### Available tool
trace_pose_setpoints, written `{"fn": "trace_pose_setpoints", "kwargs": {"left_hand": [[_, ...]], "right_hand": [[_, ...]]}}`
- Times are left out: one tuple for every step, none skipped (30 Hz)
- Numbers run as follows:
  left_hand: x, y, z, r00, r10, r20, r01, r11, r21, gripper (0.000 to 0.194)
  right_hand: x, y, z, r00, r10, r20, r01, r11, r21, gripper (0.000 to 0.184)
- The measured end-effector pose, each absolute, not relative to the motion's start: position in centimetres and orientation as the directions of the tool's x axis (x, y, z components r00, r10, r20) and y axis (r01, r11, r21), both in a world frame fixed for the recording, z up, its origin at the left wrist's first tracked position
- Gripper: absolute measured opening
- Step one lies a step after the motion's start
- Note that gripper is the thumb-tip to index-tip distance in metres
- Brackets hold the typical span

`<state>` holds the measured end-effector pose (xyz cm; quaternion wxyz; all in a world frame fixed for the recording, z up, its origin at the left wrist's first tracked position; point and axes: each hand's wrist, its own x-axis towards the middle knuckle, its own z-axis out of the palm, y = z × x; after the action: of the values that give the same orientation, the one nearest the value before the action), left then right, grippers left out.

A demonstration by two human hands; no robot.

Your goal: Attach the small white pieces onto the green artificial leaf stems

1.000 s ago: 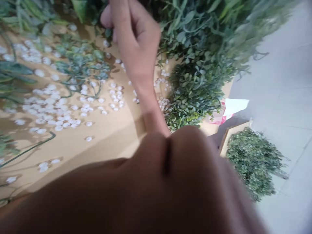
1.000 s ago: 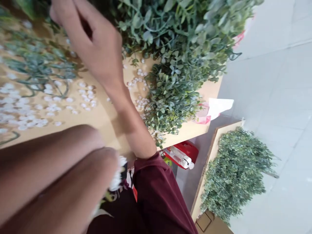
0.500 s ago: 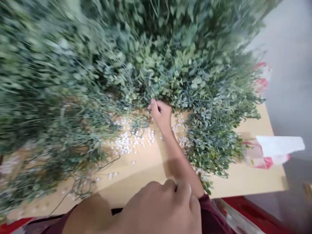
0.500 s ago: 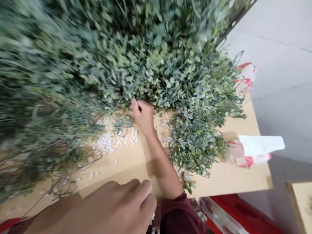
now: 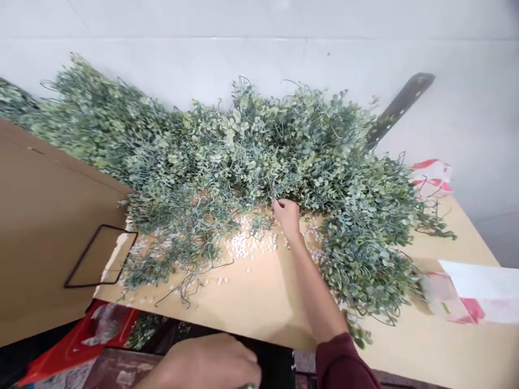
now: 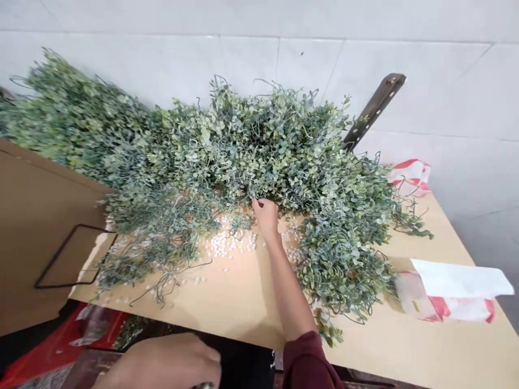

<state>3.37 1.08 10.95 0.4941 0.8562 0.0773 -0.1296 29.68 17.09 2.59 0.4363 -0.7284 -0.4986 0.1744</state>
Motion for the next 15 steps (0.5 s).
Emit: {"fn": "trace_pose_setpoints", "kwargs": {"left_hand": [[1.2,0.4,9.3,0.947,0.003,-0.322,0.285,-0.470,0.836,0.009],[-1.3,-0.3,7.4,0.933,-0.004,-0.360,0.330,-0.392,0.859,0.012],[-3.8,-1.0,5.2,0.880,0.037,-0.473,0.474,-0.111,0.874,0.020],[-6.4,-1.7,2.9,0.816,0.065,-0.574,0.556,0.179,0.811,0.033],[-8.9,-2.4,0.4,0.768,0.120,-0.629,0.527,0.441,0.727,0.048],[-11.2,-3.0,-2.0,0.714,0.229,-0.662,0.424,0.611,0.668,0.058],[-13.2,-3.4,-4.3,0.611,0.376,-0.696,0.292,0.710,0.640,0.058],[-14.8,-3.6,-6.4,0.438,0.535,-0.723,0.173,0.738,0.652,0.053],[-16.1,-3.6,-8.2,0.203,0.642,-0.739,0.070,0.744,0.665,0.047],[-17.2,-3.4,-9.6,-0.020,0.673,-0.739,0.001,0.739,0.673,0.043],[-18.0,-3.1,-10.6,-0.201,0.666,-0.718,-0.018,0.731,0.683,0.043],[-18.7,-2.8,-11.4,-0.353,0.628,-0.694,0.021,0.747,0.665,0.046],[-19.4,-2.4,-11.8,-0.441,0.635,-0.634,0.091,0.735,0.672,0.050],[-20.0,-2.2,-12.1,-0.491,0.658,-0.571,0.167,0.714,0.680,0.055],[-20.5,-2.1,-12.1,-0.503,0.698,-0.509,0.242,0.680,0.692,0.060]], "right_hand": [[29.8,17.1,2.8,0.441,0.883,0.163,0.569,-0.134,-0.811,0.048],[30.1,17.2,3.0,0.435,0.888,0.148,0.564,-0.140,-0.814,0.047],[30.3,17.2,3.2,0.424,0.895,0.139,0.561,-0.139,-0.816,0.045],[30.5,17.1,3.6,0.413,0.900,0.139,0.562,-0.132,-0.817,0.044],[30.7,17.0,4.0,0.402,0.904,0.145,0.565,-0.120,-0.816,0.042],[30.8,16.8,4.6,0.392,0.907,0.154,0.572,-0.109,-0.813,0.041],[30.9,16.6,5.2,0.384,0.908,0.166,0.584,-0.100,-0.805,0.039],[30.9,16.3,6.0,0.379,0.908,0.177,0.601,-0.096,-0.793,0.036],[30.8,15.9,6.8,0.374,0.908,0.191,0.622,-0.093,-0.777,0.034],[30.6,15.5,7.6,0.368,0.907,0.204,0.643,-0.090,-0.761,0.031],[30.5,15.0,8.6,0.363,0.906,0.217,0.660,-0.086,-0.746,0.029],[30.3,14.5,9.5,0.355,0.906,0.231,0.671,-0.075,-0.737,0.027],[30.1,14.0,10.4,0.345,0.907,0.240,0.675,-0.062,-0.735,0.027],[29.9,13.4,11.3,0.341,0.906,0.251,0.675,-0.050,-0.736,0.026],[29.8,12.7,12.2,0.338,0.905,0.259,0.671,-0.039,-0.740,0.026]]}}
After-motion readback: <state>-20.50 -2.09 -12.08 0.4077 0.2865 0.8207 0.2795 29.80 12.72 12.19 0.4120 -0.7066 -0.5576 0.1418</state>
